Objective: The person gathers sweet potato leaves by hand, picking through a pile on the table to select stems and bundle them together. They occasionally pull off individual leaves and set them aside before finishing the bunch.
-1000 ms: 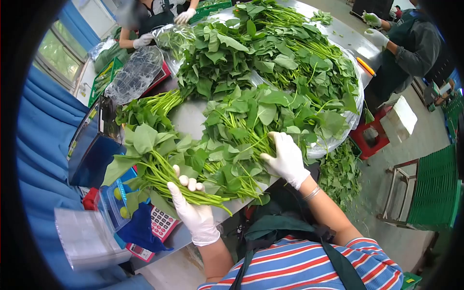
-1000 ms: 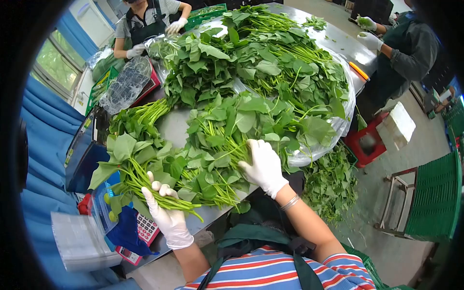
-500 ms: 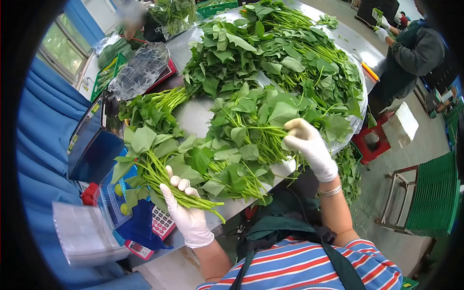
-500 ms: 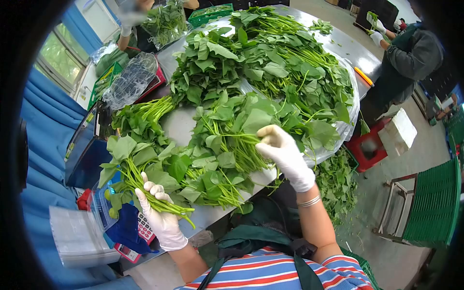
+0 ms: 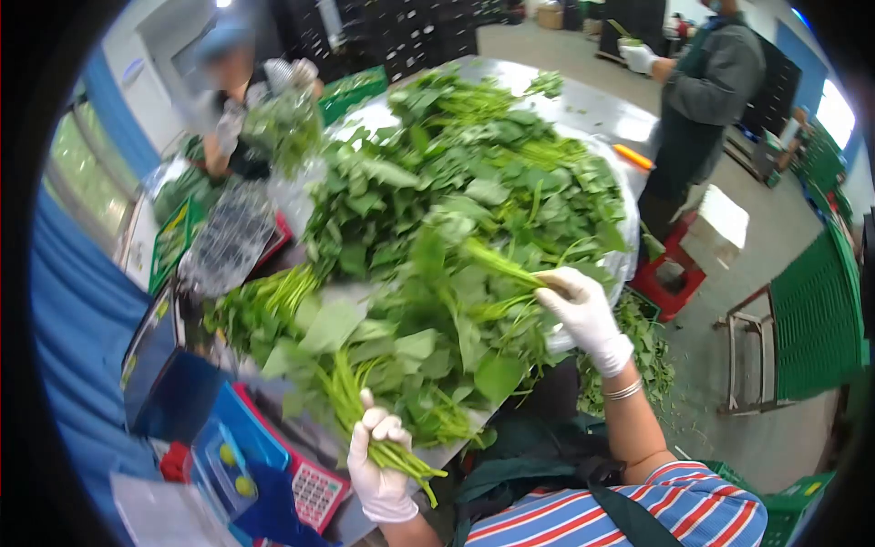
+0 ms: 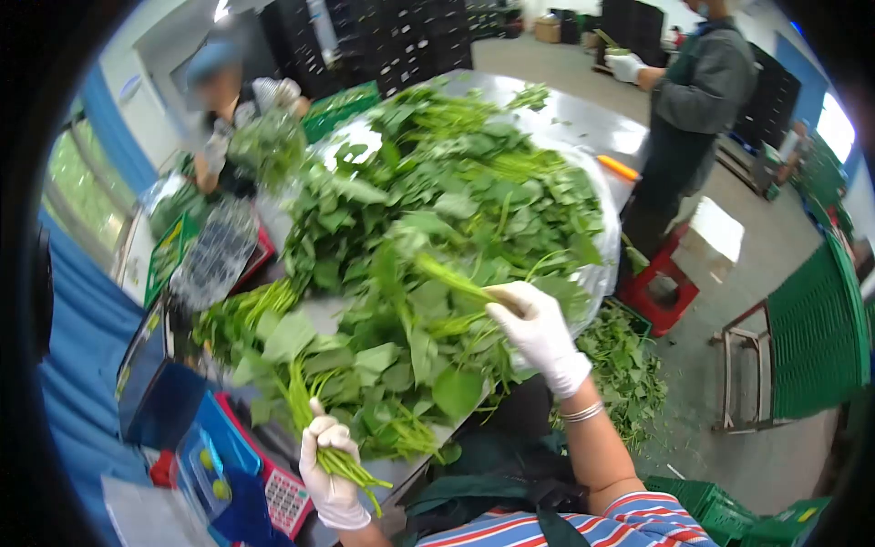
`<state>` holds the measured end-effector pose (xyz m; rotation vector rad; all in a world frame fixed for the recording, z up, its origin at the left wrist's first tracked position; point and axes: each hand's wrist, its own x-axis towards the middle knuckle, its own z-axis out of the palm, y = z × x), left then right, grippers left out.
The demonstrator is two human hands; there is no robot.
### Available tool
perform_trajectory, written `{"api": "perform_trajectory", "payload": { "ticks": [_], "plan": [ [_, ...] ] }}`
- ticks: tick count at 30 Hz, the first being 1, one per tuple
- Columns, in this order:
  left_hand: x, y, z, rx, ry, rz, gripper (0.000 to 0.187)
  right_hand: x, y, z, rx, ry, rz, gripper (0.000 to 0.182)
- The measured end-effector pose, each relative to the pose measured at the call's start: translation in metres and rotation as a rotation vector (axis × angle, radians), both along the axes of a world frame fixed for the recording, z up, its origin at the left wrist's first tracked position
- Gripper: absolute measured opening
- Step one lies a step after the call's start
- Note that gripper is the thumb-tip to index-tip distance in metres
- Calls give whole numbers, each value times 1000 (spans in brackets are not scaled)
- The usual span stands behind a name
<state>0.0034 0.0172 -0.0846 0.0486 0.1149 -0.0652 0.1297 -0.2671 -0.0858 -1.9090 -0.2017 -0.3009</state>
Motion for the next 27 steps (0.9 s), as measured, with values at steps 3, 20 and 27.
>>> {"api": "perform_trajectory", "payload": {
  "ticks": [3, 20, 27],
  "plan": [
    [7, -5, -4, -22, -60, 54, 40, 5, 6, -6, 156, 53, 2, 28],
    [18, -51, -8, 715, 91, 364, 45, -46, 58, 2, 697, 355, 330, 33],
    [28, -56, -16, 831, 165, 405, 43, -67, 87, -21, -78, -293, 407, 32]
  ]
}}
